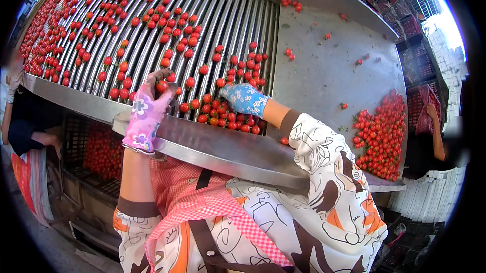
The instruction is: The person sorts berries on a conveyor belt by hand, picking out specific berries and placing them into a crate below the table.
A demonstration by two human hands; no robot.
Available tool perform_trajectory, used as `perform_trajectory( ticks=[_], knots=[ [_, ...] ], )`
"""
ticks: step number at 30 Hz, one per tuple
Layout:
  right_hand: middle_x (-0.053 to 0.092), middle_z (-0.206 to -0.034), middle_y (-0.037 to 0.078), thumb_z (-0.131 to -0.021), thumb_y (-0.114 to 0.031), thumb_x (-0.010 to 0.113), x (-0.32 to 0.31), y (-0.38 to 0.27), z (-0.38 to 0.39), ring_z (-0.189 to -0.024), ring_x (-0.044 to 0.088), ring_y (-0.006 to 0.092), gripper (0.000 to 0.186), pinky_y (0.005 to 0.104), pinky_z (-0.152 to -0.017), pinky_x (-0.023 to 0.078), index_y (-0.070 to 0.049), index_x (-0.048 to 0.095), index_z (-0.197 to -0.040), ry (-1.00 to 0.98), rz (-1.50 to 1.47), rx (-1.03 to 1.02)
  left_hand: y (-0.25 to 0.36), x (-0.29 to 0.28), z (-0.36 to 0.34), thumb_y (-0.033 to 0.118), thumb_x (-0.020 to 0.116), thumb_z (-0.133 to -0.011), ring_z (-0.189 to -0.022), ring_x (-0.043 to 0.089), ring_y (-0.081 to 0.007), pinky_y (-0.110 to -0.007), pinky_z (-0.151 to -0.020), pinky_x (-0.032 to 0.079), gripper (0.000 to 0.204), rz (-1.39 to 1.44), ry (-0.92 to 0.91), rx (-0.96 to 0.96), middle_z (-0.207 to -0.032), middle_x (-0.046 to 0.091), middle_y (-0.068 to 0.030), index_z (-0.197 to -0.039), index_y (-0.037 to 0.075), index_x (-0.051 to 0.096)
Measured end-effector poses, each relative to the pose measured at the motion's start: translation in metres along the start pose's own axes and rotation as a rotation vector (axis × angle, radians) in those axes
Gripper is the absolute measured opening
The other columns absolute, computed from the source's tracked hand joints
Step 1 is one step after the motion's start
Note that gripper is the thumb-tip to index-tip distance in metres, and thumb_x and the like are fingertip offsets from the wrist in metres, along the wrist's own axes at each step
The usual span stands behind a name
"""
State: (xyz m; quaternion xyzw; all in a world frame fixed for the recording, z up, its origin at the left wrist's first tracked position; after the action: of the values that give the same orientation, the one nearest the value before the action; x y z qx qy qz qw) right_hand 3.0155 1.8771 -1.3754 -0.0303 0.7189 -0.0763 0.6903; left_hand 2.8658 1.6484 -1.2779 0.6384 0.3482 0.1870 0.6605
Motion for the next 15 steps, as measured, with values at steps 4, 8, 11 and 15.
perform_trajectory(
  ticks=[4,8,11,15],
  knots=[
    [0.059,-0.104,0.018,-0.077,-0.018,0.058,-0.03,0.007,0.007,-0.097,0.06,0.0352,0.037,0.0426,-0.086,0.049,-0.007,0.06,-0.112,0.073,-0.243,0.208,0.001,0.003,0.003,0.008,0.066,-0.085,-0.054,0.05,-0.0044,-0.021,-0.046,0.04,0.036,0.098,0.022,0.017,-0.077,0.058,-0.0005,-0.119,0.007,0.054],
    [0.056,-0.099,0.023,-0.079,-0.027,0.06,-0.007,-0.026,0.036,-0.091,0.06,0.0362,0.037,0.0452,-0.079,0.049,-0.004,0.06,-0.108,-0.239,-0.154,0.222,0.005,0.009,0.006,0.007,0.065,-0.085,-0.059,0.053,-0.0052,-0.021,-0.049,0.043,0.036,0.146,0.031,-0.023,-0.081,0.06,-0.0005,-0.119,0.004,0.055],
    [0.056,-0.101,0.024,-0.083,-0.021,0.06,0.018,-0.037,0.046,-0.085,0.063,0.0368,0.034,0.0462,-0.069,0.052,-0.002,0.058,-0.111,-0.078,-0.063,0.12,-0.001,0.009,0.005,0.004,0.064,-0.084,-0.064,0.056,-0.0058,-0.021,-0.055,0.047,0.038,0.127,0.044,0.016,-0.083,0.062,-0.0009,-0.12,0.004,0.054],
    [0.056,-0.102,0.024,-0.087,-0.014,0.053,0.017,-0.036,0.052,-0.086,0.063,0.0361,0.029,0.0458,-0.069,0.052,0.0,0.057,-0.113,-0.095,-0.023,0.064,-0.007,0.014,0.002,0.001,0.064,-0.083,-0.07,0.058,-0.007,-0.021,-0.06,0.05,0.039,0.202,0.011,0.036,-0.093,0.064,-0.005,-0.121,0.003,0.054]
  ],
)
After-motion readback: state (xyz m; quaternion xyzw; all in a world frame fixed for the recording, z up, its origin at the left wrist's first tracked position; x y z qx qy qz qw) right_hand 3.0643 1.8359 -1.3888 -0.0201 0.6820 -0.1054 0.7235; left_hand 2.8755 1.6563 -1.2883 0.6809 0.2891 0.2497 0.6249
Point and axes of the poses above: each hand's wrist, its own z-axis away from the middle knuckle, its own x-axis out of the palm, y = z × x, the point moved 2 cm from there along -z, towards the middle knuckle
